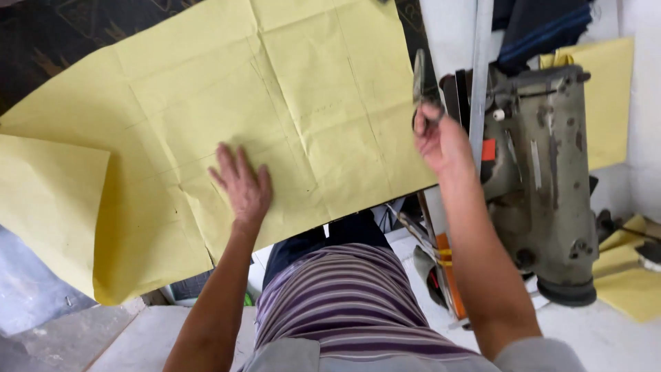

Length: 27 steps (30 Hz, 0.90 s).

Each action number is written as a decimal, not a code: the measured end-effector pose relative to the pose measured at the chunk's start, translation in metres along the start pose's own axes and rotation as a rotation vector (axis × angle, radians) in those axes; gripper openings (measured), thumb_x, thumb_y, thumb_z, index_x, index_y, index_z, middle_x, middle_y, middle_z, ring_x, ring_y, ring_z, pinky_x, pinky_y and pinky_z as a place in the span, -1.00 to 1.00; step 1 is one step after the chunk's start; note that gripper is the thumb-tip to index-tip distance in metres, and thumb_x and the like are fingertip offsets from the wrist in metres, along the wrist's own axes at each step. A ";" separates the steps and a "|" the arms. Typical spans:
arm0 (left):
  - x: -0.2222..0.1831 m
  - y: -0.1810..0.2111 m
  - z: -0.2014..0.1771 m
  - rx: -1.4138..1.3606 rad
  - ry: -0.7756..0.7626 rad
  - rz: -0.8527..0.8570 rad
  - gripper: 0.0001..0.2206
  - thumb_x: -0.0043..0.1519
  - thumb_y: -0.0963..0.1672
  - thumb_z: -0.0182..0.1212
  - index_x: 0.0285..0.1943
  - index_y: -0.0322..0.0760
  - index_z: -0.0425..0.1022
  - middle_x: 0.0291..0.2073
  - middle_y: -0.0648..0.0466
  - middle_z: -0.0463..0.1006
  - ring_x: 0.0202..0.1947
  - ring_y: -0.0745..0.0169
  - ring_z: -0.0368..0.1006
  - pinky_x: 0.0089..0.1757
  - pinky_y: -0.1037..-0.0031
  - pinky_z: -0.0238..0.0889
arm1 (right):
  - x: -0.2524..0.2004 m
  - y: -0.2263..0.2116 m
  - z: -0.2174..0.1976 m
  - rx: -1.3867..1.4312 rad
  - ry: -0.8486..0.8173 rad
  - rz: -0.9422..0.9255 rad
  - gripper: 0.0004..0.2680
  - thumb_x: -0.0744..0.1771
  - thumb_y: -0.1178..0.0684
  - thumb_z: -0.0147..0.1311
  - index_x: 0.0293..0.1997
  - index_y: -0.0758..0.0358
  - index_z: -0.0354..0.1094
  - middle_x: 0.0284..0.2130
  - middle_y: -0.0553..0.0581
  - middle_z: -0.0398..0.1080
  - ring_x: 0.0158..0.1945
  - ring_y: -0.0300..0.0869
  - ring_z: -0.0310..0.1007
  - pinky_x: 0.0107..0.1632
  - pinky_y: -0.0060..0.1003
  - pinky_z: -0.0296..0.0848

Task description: Measuring, marking, and cutting yellow pattern paper on a workbench using a tape measure, ruler, pen, and scissors.

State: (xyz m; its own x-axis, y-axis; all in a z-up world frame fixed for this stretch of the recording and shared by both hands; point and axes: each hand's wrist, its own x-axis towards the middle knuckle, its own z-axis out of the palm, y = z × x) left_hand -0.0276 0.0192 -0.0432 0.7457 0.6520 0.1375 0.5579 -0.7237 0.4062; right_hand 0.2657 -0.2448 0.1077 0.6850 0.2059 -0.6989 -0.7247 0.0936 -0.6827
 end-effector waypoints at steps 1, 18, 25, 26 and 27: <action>0.007 0.016 0.004 -0.011 -0.009 0.011 -0.45 0.39 0.01 0.03 0.56 -0.21 0.11 0.55 -0.29 -0.10 0.55 -0.20 -0.23 0.32 -0.21 -0.54 | -0.023 0.024 -0.012 0.004 0.017 -0.006 -0.87 0.31 -0.03 0.23 -0.37 0.10 0.39 -0.63 -0.02 0.35 -0.57 -0.38 0.39 -0.52 -0.64 0.21; 0.035 0.123 0.048 0.215 -0.494 0.379 -0.29 0.41 0.21 -0.41 0.67 -0.17 -0.04 0.63 -0.13 -0.33 0.61 -0.06 -0.50 0.39 -0.15 -0.73 | -0.166 0.181 -0.127 -0.346 0.247 -0.025 -0.66 0.37 -0.09 0.20 -0.58 0.28 0.33 -0.76 0.18 0.32 -0.67 -0.16 0.38 -0.56 -0.40 0.22; 0.035 0.124 0.049 0.164 -0.534 0.351 -0.27 0.39 0.21 -0.47 0.67 -0.16 -0.14 0.62 -0.12 -0.38 0.60 -0.06 -0.54 0.38 -0.16 -0.76 | -0.160 0.198 -0.129 -0.308 0.155 0.010 -0.63 0.39 -0.13 0.12 -0.59 0.31 0.34 -0.79 0.25 0.31 -0.69 -0.18 0.26 -0.57 -0.40 0.18; 0.036 0.125 0.046 0.168 -0.556 0.347 -0.25 0.37 0.23 -0.49 0.67 -0.15 -0.17 0.62 -0.12 -0.38 0.60 -0.07 -0.54 0.38 -0.16 -0.75 | -0.164 0.198 -0.127 -0.357 0.073 0.074 -0.69 0.35 -0.07 0.17 -0.58 0.31 0.37 -0.76 0.23 0.34 -0.66 -0.16 0.33 -0.54 -0.41 0.20; 0.037 0.126 0.044 0.172 -0.577 0.343 -0.23 0.35 0.24 -0.52 0.67 -0.14 -0.20 0.62 -0.12 -0.39 0.60 -0.07 -0.55 0.39 -0.15 -0.74 | -0.167 0.198 -0.124 -0.404 -0.009 0.138 -0.74 0.31 -0.02 0.23 -0.57 0.30 0.39 -0.74 0.22 0.37 -0.62 -0.15 0.40 -0.50 -0.42 0.22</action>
State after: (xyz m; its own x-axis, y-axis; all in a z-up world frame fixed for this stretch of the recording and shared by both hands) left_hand 0.0862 -0.0584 -0.0268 0.9381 0.1899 -0.2897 0.2704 -0.9242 0.2699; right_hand 0.0170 -0.3819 0.0626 0.5813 0.1985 -0.7891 -0.7207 -0.3246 -0.6126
